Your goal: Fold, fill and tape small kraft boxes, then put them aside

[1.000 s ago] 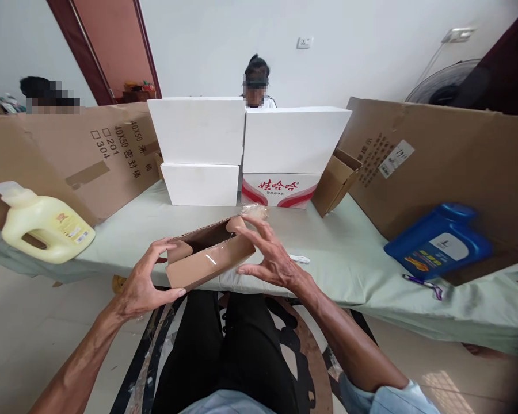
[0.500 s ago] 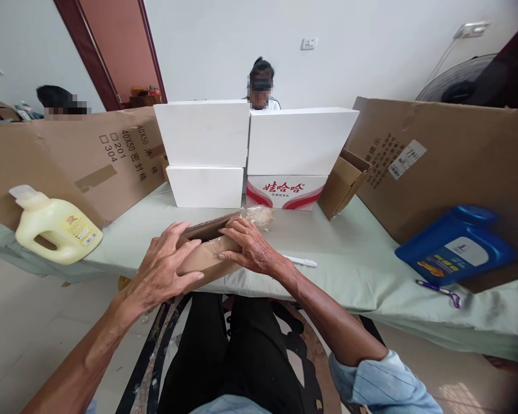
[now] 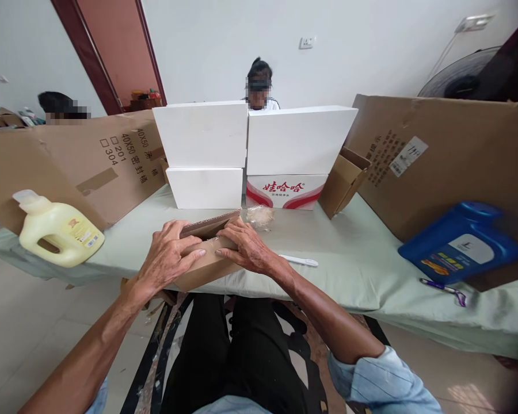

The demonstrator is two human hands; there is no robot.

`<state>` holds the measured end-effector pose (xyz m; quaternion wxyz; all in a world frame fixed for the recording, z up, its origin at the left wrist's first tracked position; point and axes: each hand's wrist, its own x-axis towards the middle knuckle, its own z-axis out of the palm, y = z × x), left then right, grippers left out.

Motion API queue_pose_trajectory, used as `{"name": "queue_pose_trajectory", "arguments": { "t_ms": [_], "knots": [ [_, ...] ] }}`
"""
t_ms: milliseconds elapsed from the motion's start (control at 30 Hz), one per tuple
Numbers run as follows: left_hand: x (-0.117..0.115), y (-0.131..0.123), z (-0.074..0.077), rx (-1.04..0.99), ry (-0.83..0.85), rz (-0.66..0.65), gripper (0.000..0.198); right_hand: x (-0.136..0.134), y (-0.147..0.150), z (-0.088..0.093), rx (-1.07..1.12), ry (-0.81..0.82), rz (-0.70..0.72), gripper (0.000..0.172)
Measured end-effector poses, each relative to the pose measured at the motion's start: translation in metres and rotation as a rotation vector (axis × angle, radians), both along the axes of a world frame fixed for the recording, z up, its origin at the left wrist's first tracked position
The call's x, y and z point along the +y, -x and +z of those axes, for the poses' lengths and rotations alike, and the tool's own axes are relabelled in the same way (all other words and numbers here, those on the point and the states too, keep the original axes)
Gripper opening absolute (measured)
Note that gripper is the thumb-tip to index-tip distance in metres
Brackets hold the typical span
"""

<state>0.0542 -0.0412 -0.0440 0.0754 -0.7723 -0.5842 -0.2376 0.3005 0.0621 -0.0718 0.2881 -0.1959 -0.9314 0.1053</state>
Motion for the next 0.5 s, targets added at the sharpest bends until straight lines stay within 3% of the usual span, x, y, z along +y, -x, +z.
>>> {"name": "queue_pose_trajectory", "arguments": {
  "t_ms": [333,500],
  "knots": [
    [0.017,0.0,-0.006,-0.07,-0.029,-0.048,0.025,0.004,-0.002,0.006,-0.068,-0.022,-0.006,0.032],
    [0.013,0.01,-0.004,-0.034,-0.033,-0.182,0.019,0.004,-0.003,0.008,-0.066,-0.009,0.01,0.036]
  ]
}}
